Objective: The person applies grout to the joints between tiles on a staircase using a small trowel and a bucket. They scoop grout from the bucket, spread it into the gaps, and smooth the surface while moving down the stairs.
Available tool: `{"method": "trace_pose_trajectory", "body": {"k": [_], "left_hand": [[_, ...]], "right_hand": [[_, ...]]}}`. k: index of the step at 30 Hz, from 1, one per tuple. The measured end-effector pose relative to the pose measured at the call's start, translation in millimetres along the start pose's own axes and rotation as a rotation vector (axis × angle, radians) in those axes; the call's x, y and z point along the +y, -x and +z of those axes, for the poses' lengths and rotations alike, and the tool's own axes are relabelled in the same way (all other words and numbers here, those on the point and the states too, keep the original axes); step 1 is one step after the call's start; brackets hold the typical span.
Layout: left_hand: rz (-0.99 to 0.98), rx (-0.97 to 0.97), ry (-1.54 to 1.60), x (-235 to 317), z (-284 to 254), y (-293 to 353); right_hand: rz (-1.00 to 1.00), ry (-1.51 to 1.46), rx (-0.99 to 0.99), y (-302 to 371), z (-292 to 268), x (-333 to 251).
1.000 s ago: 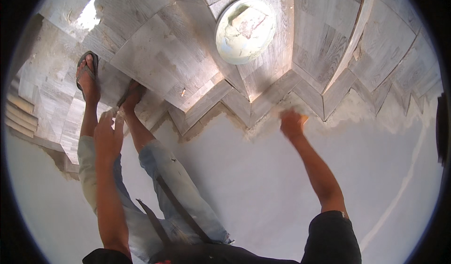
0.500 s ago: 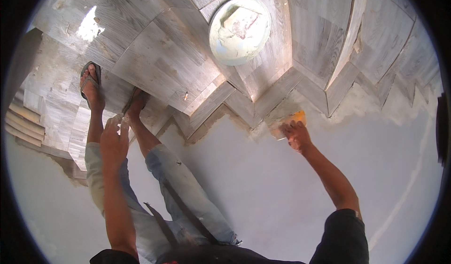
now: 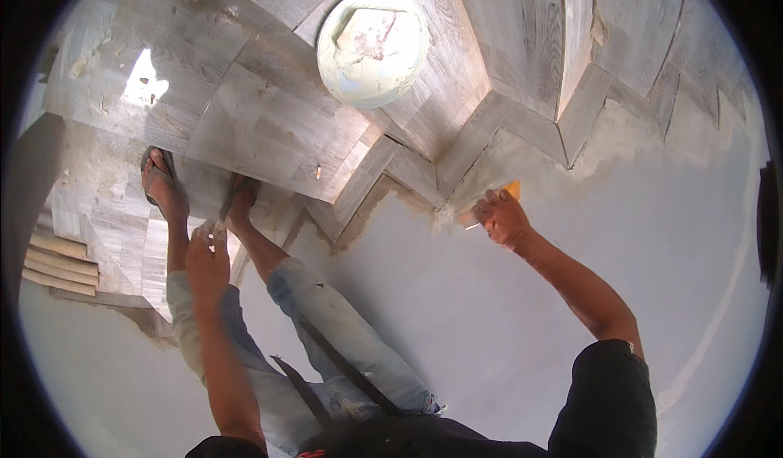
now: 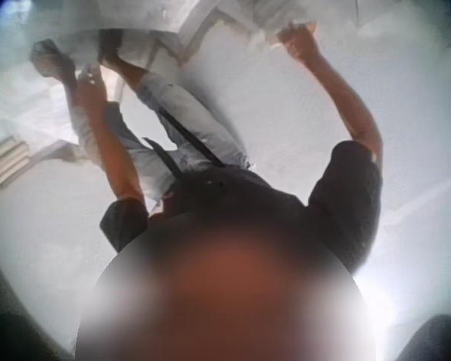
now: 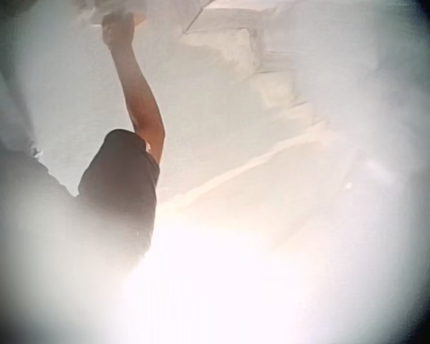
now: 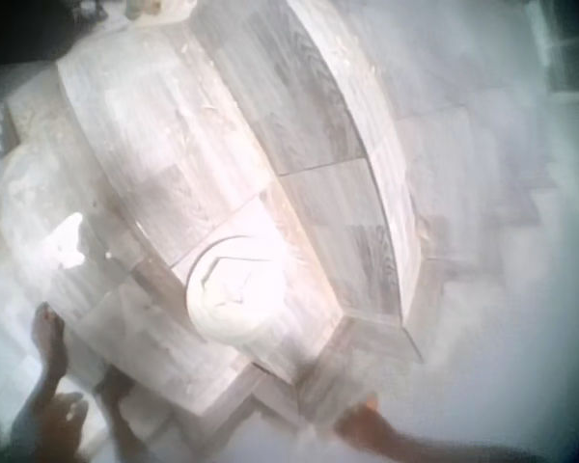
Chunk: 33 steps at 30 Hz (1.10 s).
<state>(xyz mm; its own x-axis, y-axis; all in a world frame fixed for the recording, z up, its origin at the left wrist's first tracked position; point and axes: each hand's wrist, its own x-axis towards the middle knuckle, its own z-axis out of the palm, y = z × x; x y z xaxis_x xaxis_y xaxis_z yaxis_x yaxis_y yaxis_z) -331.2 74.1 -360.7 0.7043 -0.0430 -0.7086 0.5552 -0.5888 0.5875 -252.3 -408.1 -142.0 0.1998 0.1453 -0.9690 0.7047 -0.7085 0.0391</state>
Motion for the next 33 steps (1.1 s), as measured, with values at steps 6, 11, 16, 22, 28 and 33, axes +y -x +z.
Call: {"method": "trace_pose_trajectory", "body": {"k": [6, 11, 16, 22, 28, 33], "left_hand": [[0.002, -0.032, -0.048, 3.6, 4.2, -5.8], [0.056, -0.026, -0.038, -19.7, 10.2, -4.1], [0.057, -0.023, -0.031, -11.8, 8.5, -5.5], [0.017, -0.027, 0.083, -4.1, -15.4, -3.7], [0.309, 0.051, 0.081, 40.5, -49.3, -40.9], [0.450, -0.037, 0.096, 121.4, -65.1, -85.0]], "right_hand": [[0.241, 0.063, 0.041, -16.1, 40.2, 15.1], [0.108, -0.071, -0.113, -15.5, -0.1, -38.5], [0.538, 0.192, 0.312, -36.2, -12.6, 77.3], [0.544, 0.131, 0.202, -57.7, 50.2, 39.6], [0.238, -0.063, 0.048, -25.7, 26.9, -85.2], [0.563, -0.096, 0.259, -45.2, 8.9, -22.4]]}}
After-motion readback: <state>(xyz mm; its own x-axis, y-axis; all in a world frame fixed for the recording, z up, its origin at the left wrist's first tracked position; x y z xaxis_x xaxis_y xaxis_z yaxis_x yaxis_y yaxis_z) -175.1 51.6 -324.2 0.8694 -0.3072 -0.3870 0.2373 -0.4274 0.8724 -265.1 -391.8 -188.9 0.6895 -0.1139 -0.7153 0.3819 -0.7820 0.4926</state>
